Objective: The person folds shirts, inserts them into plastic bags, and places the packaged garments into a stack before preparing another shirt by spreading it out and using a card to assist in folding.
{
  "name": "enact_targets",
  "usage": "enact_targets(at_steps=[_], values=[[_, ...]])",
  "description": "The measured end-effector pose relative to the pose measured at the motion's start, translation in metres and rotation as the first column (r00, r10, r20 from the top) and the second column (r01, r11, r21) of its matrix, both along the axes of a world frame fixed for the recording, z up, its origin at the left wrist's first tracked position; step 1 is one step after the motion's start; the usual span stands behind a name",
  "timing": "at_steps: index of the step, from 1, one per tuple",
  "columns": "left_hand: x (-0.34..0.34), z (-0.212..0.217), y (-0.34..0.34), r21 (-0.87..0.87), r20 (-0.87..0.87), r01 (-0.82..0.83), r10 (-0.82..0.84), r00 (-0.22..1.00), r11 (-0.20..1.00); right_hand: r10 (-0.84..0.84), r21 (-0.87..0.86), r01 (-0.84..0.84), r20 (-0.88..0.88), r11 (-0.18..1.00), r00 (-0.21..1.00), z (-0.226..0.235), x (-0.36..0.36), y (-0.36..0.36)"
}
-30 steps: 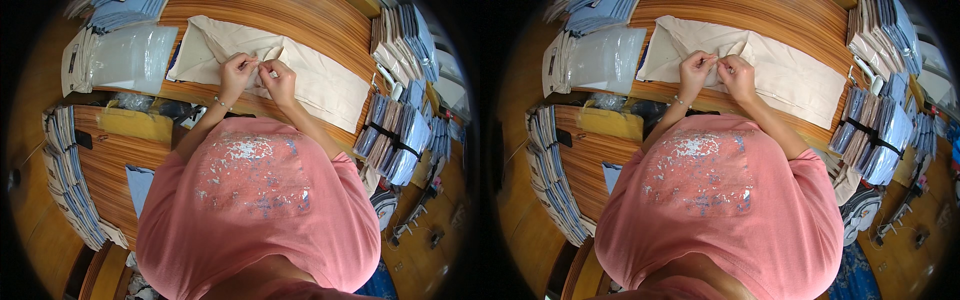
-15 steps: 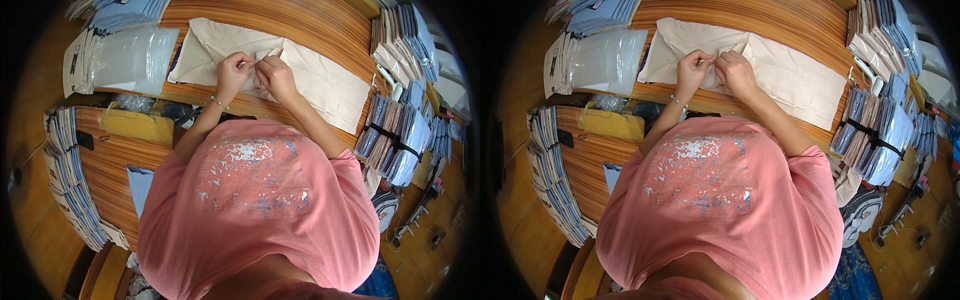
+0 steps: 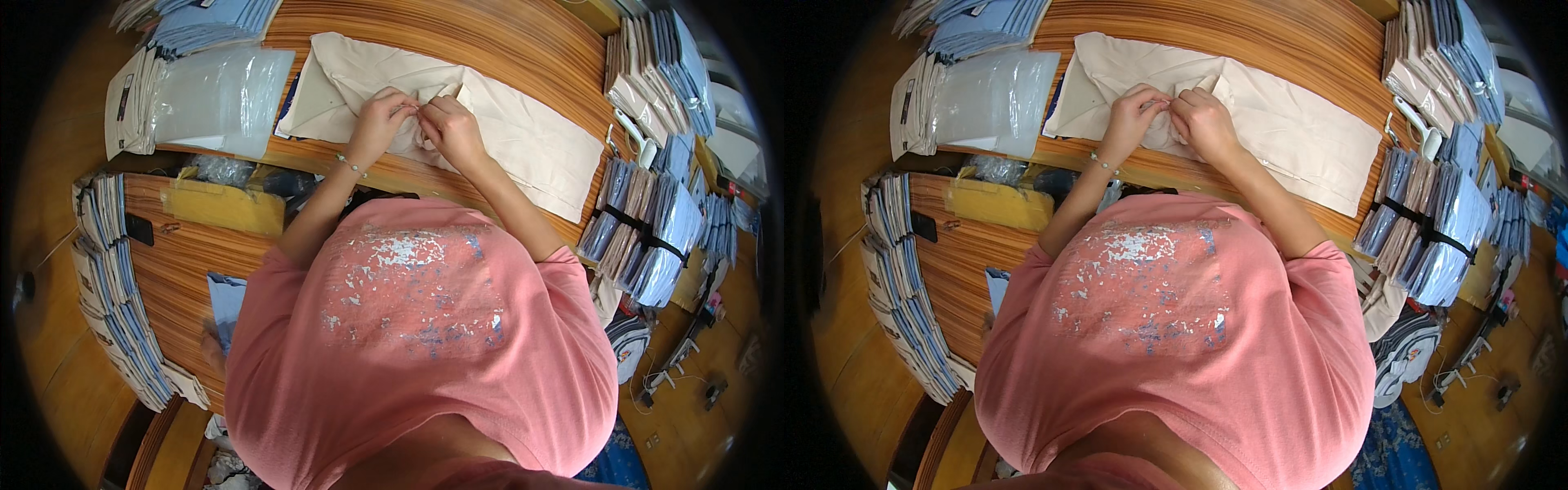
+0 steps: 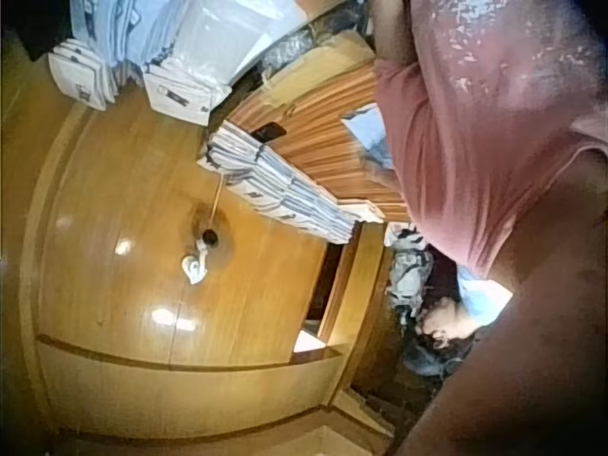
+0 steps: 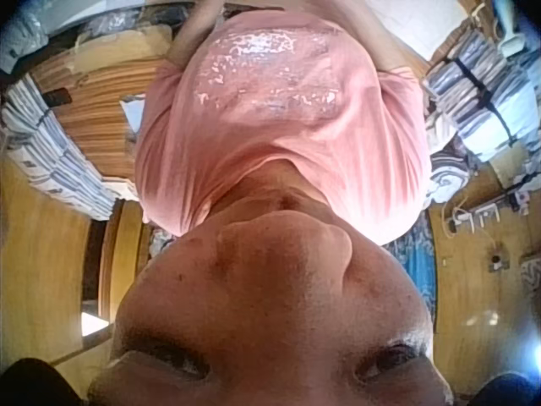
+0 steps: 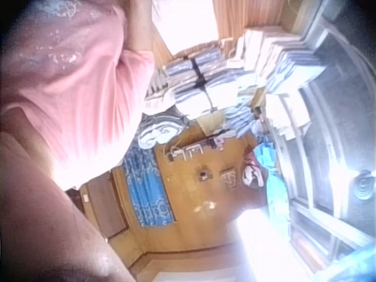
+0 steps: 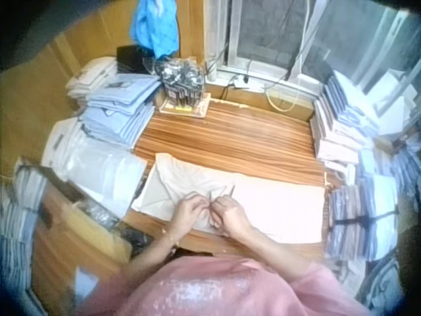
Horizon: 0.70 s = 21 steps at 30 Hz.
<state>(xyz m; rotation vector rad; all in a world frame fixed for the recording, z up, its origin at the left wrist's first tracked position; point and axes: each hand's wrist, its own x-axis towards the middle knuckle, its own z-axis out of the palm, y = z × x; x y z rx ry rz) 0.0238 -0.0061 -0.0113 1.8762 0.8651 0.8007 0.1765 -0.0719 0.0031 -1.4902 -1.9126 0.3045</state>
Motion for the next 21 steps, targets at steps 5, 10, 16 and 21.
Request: enact_targets(at_steps=[5,10,16,21], values=[[0.005,-0.002,-0.004,0.005,0.087,-0.131,0.13,0.988,0.991,-0.037,-0.001,0.037,-0.041,0.999,0.998,0.002,-0.001,0.002],[0.005,-0.011,-0.006,0.088,0.018,-0.135,0.134,0.991,0.987,-0.039,-0.027,0.04,0.028,0.999,0.999,-0.001,-0.002,0.002],[-0.005,-0.008,0.009,0.213,-0.069,0.083,-0.07,0.995,0.974,-0.012,-0.034,0.011,-0.043,0.999,0.999,0.002,-0.002,0.003],[-0.007,-0.017,0.01,0.318,-0.18,0.136,-0.082,0.98,0.938,0.024,-0.006,-0.024,-0.019,1.0,1.0,0.002,-0.002,0.003]])
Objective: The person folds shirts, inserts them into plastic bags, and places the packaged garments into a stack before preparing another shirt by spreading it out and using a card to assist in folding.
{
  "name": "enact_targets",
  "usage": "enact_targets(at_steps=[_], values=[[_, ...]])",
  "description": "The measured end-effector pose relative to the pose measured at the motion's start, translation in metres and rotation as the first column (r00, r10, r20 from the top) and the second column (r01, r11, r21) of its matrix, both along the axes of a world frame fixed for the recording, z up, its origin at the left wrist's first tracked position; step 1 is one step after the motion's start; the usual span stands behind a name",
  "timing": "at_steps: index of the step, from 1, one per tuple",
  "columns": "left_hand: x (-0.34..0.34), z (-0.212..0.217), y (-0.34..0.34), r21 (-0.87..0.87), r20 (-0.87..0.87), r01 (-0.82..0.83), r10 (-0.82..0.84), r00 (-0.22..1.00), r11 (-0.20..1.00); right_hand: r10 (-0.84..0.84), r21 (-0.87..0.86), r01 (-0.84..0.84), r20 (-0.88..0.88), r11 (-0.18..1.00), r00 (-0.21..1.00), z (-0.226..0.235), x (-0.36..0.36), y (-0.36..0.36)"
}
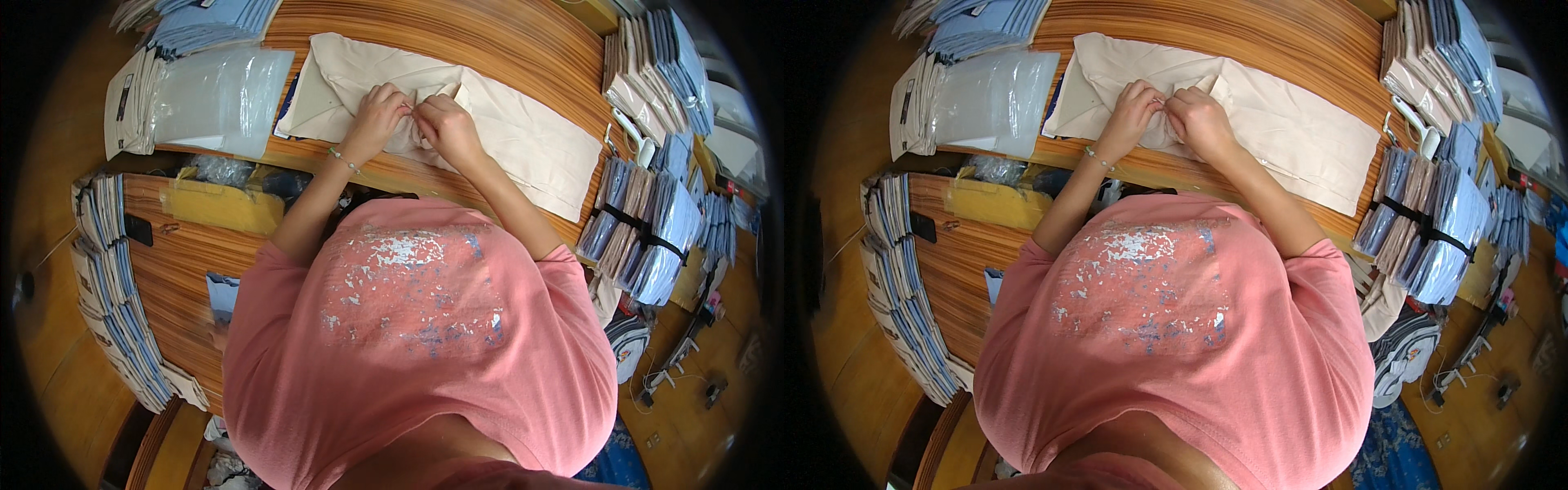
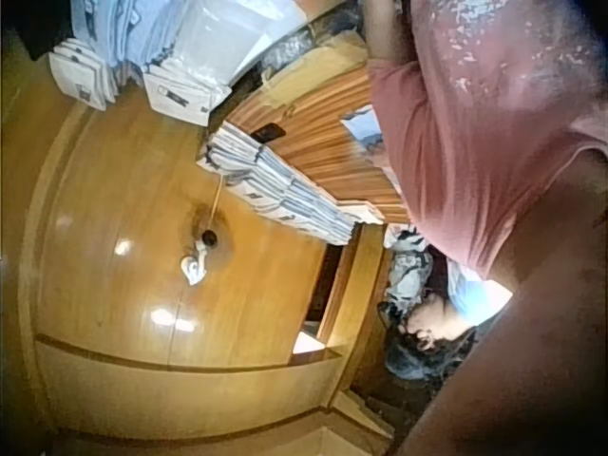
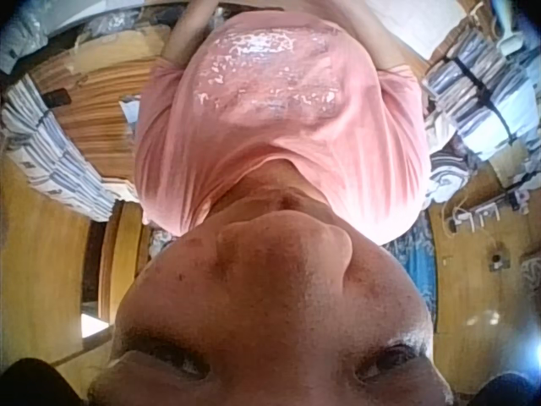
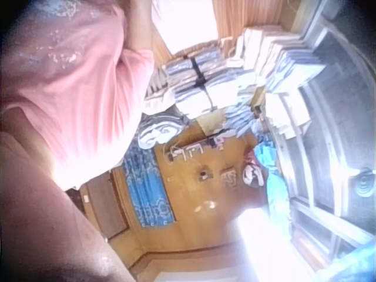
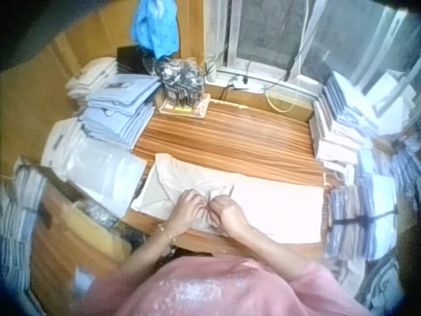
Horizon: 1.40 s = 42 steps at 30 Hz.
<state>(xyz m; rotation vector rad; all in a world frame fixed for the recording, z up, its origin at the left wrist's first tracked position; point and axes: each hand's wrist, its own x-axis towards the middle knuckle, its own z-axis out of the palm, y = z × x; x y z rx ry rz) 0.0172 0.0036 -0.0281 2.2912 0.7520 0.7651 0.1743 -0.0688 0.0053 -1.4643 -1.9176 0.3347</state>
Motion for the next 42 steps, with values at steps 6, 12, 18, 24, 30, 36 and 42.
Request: enact_targets(at_steps=[6,12,18,24,30,36,42], values=[[-0.008,0.017,-0.001,-0.406,-0.048,0.013,-0.036,0.998,0.914,0.066,-0.181,-0.055,0.055,0.982,0.996,-0.004,0.028,0.0],[-0.022,0.032,0.029,-0.661,-0.04,0.159,-0.245,0.969,0.734,0.098,-0.255,0.028,0.467,0.967,0.879,-0.014,0.076,0.0],[-0.007,0.003,0.105,-0.698,-0.095,0.228,-0.404,0.91,0.678,0.235,-0.524,-0.362,-0.294,0.771,0.927,0.062,0.047,-0.008],[0.006,0.008,0.129,-0.771,-0.361,0.104,-0.566,0.741,0.629,-0.132,-0.406,-0.108,-0.519,0.907,0.845,0.121,0.062,-0.051],[-0.002,0.043,0.145,-0.442,-0.764,-0.007,-0.372,0.527,0.897,-0.702,-0.672,0.341,-0.382,0.657,0.601,0.02,0.147,-0.088],[-0.045,0.016,0.173,-0.07,-0.758,0.033,-0.075,0.648,0.997,-0.744,-0.629,0.399,-0.541,0.667,0.391,-0.023,0.146,-0.078],[-0.012,0.008,0.115,0.39,-0.587,-0.013,0.259,0.767,0.921,-0.889,-0.286,0.842,-0.149,0.458,0.433,-0.052,0.198,-0.098]])
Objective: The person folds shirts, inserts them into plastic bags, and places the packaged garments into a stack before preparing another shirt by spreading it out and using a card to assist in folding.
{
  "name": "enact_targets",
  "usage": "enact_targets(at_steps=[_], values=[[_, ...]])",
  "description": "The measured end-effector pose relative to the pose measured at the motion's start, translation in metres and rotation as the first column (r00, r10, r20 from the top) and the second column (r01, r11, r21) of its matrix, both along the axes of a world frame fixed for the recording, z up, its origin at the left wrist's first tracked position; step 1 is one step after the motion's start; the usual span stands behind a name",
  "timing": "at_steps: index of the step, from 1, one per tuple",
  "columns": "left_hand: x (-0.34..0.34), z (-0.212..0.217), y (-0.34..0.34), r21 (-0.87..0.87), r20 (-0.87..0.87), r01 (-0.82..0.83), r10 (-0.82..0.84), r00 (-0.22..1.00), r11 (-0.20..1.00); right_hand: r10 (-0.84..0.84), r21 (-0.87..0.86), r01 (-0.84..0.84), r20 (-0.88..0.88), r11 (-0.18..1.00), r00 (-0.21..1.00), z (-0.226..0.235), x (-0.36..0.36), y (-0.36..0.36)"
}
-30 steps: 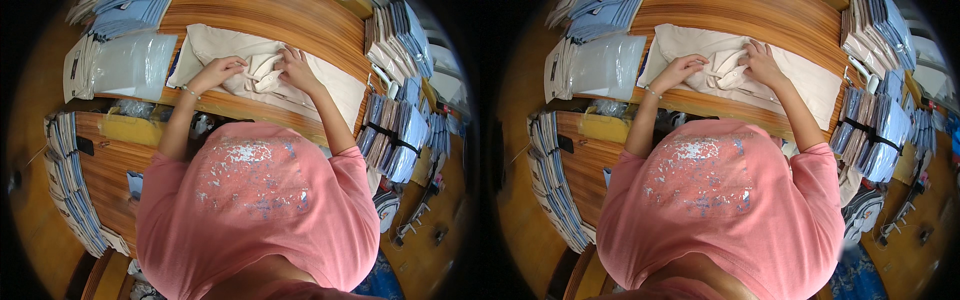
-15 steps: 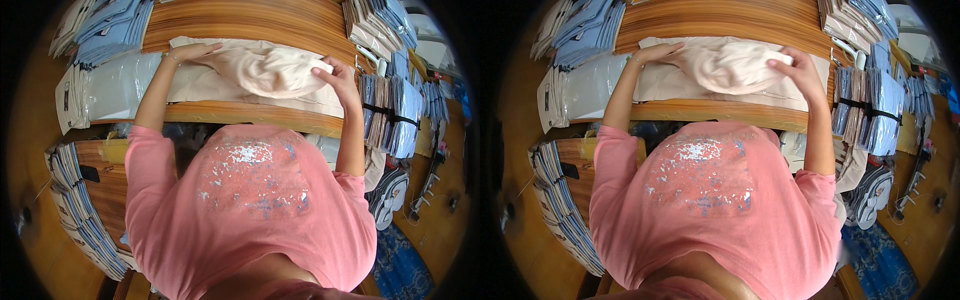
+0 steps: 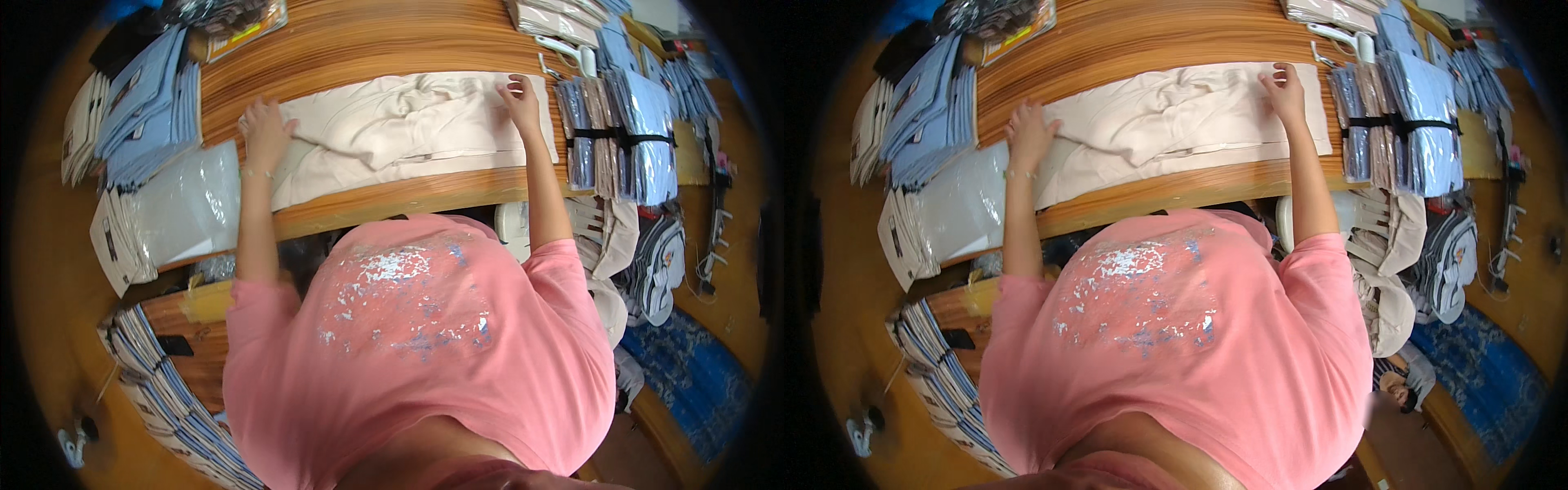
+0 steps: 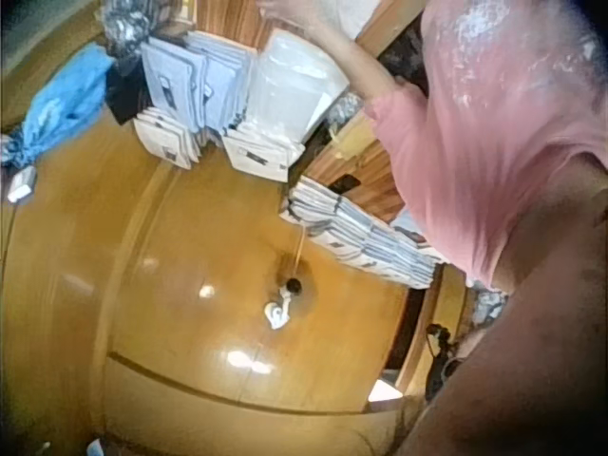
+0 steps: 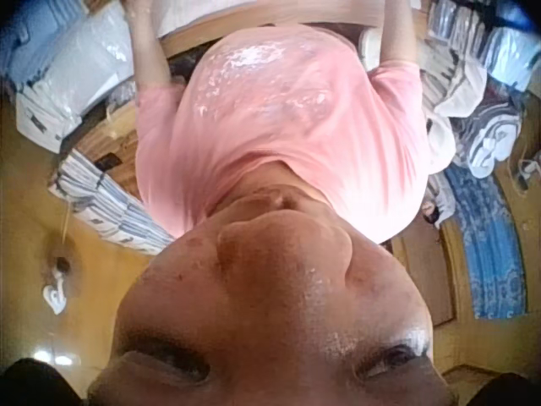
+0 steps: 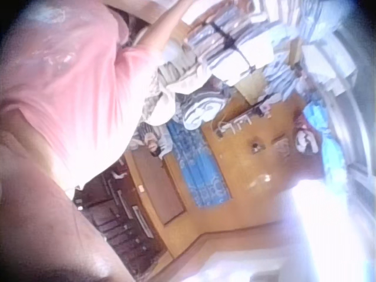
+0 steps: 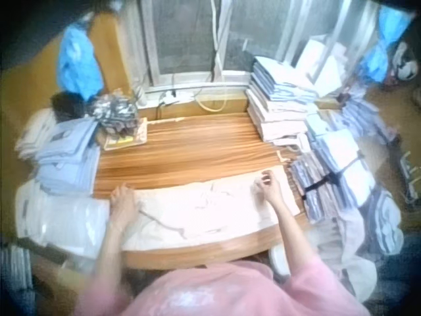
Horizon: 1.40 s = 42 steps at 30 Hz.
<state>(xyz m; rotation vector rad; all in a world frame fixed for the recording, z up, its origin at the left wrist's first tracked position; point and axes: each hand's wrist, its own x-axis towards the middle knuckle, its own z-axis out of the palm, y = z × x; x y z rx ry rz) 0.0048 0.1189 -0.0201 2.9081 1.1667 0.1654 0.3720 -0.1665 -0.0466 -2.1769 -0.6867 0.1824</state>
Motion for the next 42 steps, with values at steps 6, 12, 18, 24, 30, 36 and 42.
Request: enact_targets(at_steps=[6,12,18,24,30,36,42], values=[[0.131,0.005,-0.146,-0.314,0.575,0.592,-0.347,0.741,0.742,-0.162,-0.56,0.332,0.331,0.759,0.929,0.005,0.042,-0.062],[0.178,-0.059,-0.188,-0.161,0.343,0.415,-0.343,0.874,0.896,-0.108,-0.599,-0.009,-0.16,0.801,0.981,0.014,0.058,-0.068],[0.166,-0.033,-0.19,-0.229,0.084,0.522,-0.518,0.851,0.821,0.126,-0.021,-0.16,-0.522,0.987,0.843,-0.015,0.068,-0.106],[0.167,0.007,-0.196,-0.836,0.544,0.508,0.433,0.719,0.208,0.504,0.022,-0.61,-0.587,0.792,0.634,0.075,0.026,-0.056],[0.17,-0.019,-0.199,-0.899,0.375,0.428,0.671,0.64,0.093,0.56,0.138,-0.64,-0.642,0.756,0.524,0.063,0.024,-0.029],[0.157,-0.018,-0.2,-0.75,0.57,0.206,0.456,0.684,0.628,0.625,0.061,-0.625,-0.176,0.778,0.761,-0.005,0.029,-0.014],[0.176,-0.02,-0.286,-0.283,0.504,0.282,-0.108,0.857,0.917,0.603,-0.046,-0.609,0.218,0.792,0.767,-0.024,0.034,-0.008]])
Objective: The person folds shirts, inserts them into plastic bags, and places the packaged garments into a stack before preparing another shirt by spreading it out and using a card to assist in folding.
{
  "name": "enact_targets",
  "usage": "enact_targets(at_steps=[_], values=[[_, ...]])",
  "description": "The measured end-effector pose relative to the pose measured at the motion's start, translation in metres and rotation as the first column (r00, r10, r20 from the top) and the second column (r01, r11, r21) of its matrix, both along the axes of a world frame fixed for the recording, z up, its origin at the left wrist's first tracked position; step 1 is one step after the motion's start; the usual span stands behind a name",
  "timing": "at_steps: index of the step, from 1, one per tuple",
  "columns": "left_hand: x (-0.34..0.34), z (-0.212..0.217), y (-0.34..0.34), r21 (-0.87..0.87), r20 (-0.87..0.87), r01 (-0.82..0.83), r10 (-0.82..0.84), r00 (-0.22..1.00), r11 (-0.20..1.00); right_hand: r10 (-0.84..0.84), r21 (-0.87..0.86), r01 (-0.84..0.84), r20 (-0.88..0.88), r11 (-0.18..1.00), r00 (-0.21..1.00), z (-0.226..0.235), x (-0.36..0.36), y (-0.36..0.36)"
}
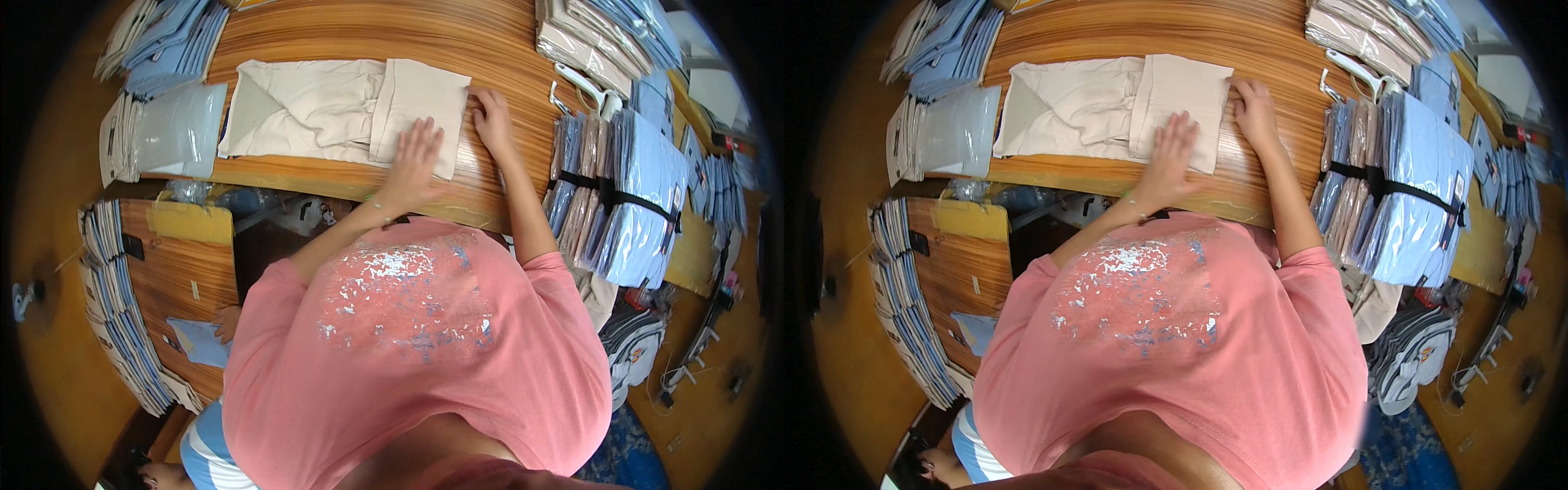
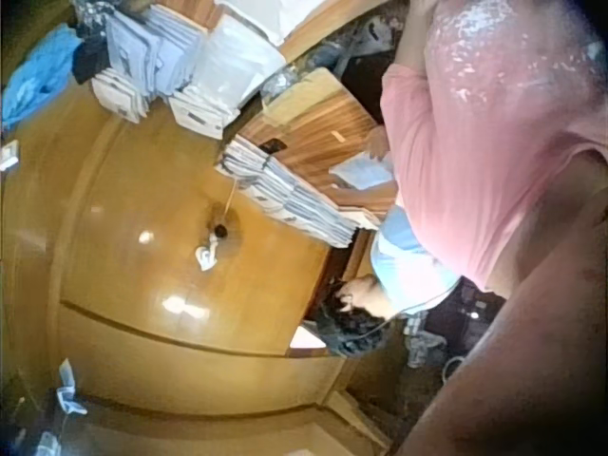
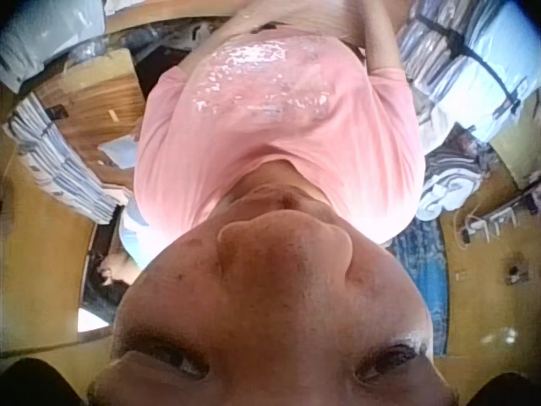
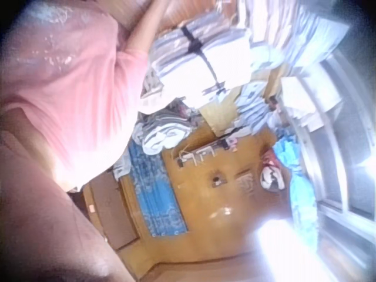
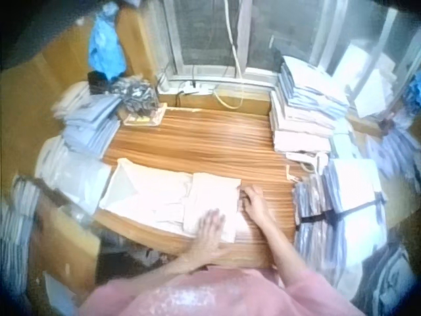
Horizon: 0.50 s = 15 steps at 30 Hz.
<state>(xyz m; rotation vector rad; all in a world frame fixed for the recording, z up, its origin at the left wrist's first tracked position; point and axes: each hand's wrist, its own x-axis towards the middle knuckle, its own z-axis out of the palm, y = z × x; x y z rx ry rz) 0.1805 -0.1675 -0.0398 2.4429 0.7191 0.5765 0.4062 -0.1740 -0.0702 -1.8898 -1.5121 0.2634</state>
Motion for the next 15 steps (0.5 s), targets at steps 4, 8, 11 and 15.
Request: enact_targets(at_steps=[4,8,11,15], values=[[0.009,-0.023,-0.021,0.02,-0.252,-0.174,0.173,0.952,0.985,0.0,0.087,-0.01,0.114,0.996,0.993,0.001,-0.002,0.015],[0.004,-0.027,-0.01,0.004,-0.207,-0.163,0.16,0.965,0.987,0.163,0.072,-0.182,0.213,0.981,0.963,-0.006,0.007,0.03],[-0.024,-0.018,-0.003,-0.4,0.013,-0.109,0.125,0.992,0.91,0.251,0.075,-0.249,-0.018,0.966,0.968,0.011,0.005,0.025],[-0.082,0.046,0.006,-0.994,0.113,0.102,0.393,0.912,0.05,0.456,0.117,-0.452,-0.429,0.884,0.78,0.082,-0.011,0.014]])
